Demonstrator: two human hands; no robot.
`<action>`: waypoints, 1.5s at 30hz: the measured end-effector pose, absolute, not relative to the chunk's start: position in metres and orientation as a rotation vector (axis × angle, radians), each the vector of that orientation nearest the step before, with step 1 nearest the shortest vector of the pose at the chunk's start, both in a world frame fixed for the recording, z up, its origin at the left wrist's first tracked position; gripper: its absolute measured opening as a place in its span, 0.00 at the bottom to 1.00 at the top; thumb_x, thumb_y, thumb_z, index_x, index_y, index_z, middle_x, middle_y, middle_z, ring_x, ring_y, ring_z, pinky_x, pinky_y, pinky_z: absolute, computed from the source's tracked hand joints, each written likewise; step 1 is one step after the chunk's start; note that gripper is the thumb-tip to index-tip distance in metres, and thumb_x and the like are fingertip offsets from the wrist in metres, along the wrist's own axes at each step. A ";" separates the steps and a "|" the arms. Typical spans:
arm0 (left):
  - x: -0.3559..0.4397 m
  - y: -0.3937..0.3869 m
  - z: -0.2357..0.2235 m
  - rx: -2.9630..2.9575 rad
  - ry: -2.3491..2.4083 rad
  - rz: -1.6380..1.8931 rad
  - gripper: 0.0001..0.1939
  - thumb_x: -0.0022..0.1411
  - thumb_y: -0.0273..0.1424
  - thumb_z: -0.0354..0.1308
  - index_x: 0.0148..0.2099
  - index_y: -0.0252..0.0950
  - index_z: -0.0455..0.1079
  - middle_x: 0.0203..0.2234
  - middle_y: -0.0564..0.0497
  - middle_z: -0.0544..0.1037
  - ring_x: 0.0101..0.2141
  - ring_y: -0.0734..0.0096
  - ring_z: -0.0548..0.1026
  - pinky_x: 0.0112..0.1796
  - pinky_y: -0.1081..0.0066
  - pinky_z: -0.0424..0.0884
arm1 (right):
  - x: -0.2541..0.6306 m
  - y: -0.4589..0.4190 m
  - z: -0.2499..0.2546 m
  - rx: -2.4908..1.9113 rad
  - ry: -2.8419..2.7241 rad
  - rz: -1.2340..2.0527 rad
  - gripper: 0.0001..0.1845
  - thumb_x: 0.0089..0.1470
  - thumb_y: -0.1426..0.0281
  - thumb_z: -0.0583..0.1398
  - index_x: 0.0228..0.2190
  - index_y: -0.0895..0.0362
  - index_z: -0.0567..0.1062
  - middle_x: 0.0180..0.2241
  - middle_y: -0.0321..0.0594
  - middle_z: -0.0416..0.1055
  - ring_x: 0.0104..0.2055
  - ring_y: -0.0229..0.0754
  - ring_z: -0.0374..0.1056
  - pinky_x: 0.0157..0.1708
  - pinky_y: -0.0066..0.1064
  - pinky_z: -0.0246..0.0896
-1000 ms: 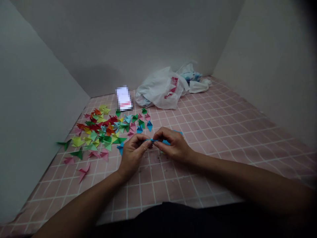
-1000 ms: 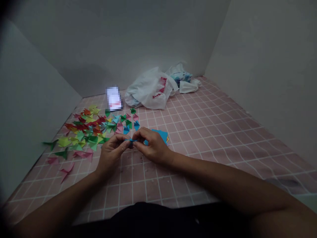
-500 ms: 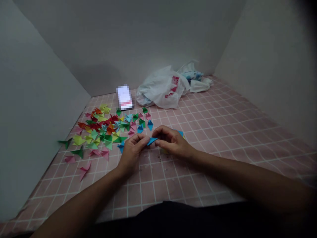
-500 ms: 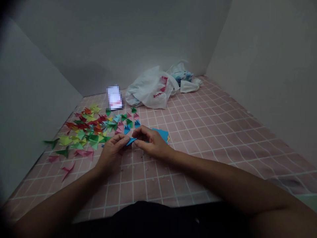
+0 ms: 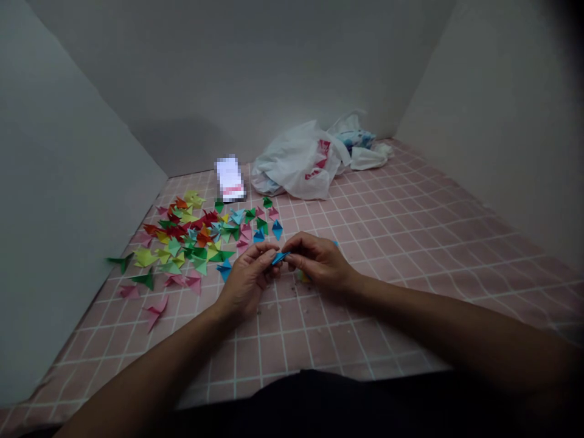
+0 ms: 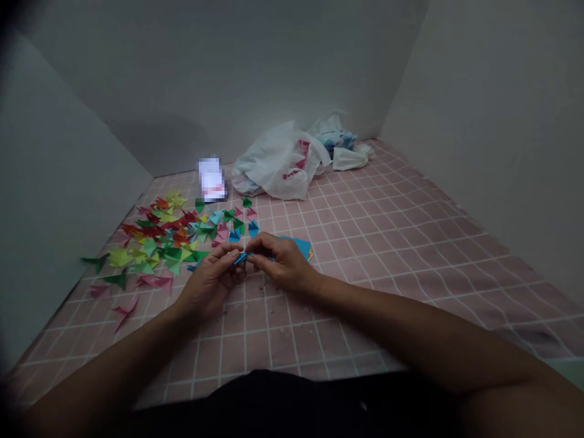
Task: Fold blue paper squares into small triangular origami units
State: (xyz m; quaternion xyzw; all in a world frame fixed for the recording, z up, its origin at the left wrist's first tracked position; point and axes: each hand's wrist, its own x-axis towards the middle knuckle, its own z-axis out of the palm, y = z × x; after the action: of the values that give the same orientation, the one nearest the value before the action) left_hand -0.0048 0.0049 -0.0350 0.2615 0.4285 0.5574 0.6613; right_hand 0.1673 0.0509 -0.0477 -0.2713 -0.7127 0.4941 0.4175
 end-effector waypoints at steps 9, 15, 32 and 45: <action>-0.010 0.005 -0.043 0.952 1.043 1.295 0.17 0.51 0.37 0.74 0.43 0.37 0.78 0.31 0.51 0.82 0.31 0.72 0.78 0.38 0.68 0.75 | 0.165 0.055 -0.045 -0.680 -1.498 1.510 0.08 0.54 0.65 0.65 0.33 0.56 0.72 0.25 0.32 0.70 0.26 0.34 0.67 0.28 0.29 0.64; -0.012 0.000 -0.035 1.360 1.314 1.334 0.04 0.58 0.32 0.66 0.33 0.37 0.77 0.24 0.54 0.75 0.27 0.72 0.72 0.32 0.70 0.68 | 0.165 0.052 -0.045 -0.683 -1.515 1.542 0.08 0.56 0.65 0.64 0.32 0.56 0.72 0.25 0.32 0.70 0.25 0.33 0.66 0.27 0.28 0.63; -0.011 0.000 -0.037 1.393 1.335 1.324 0.06 0.57 0.33 0.66 0.31 0.37 0.74 0.25 0.53 0.74 0.27 0.72 0.71 0.32 0.70 0.66 | 0.162 0.050 -0.046 -0.723 -1.518 1.556 0.06 0.53 0.68 0.64 0.32 0.56 0.72 0.26 0.32 0.70 0.26 0.33 0.65 0.29 0.29 0.63; -0.010 -0.003 -0.033 1.403 1.354 1.296 0.09 0.57 0.33 0.66 0.28 0.37 0.73 0.22 0.54 0.74 0.26 0.72 0.70 0.30 0.71 0.65 | 0.164 0.051 -0.044 -0.726 -1.570 1.559 0.08 0.55 0.66 0.65 0.29 0.57 0.72 0.23 0.32 0.70 0.24 0.34 0.66 0.25 0.27 0.63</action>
State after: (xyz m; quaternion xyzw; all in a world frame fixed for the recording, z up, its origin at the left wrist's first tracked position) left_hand -0.0096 -0.0026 -0.0335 0.5518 0.5326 0.5099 0.3897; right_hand 0.1638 0.0505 -0.0445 -0.2865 -0.6194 0.6149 0.3952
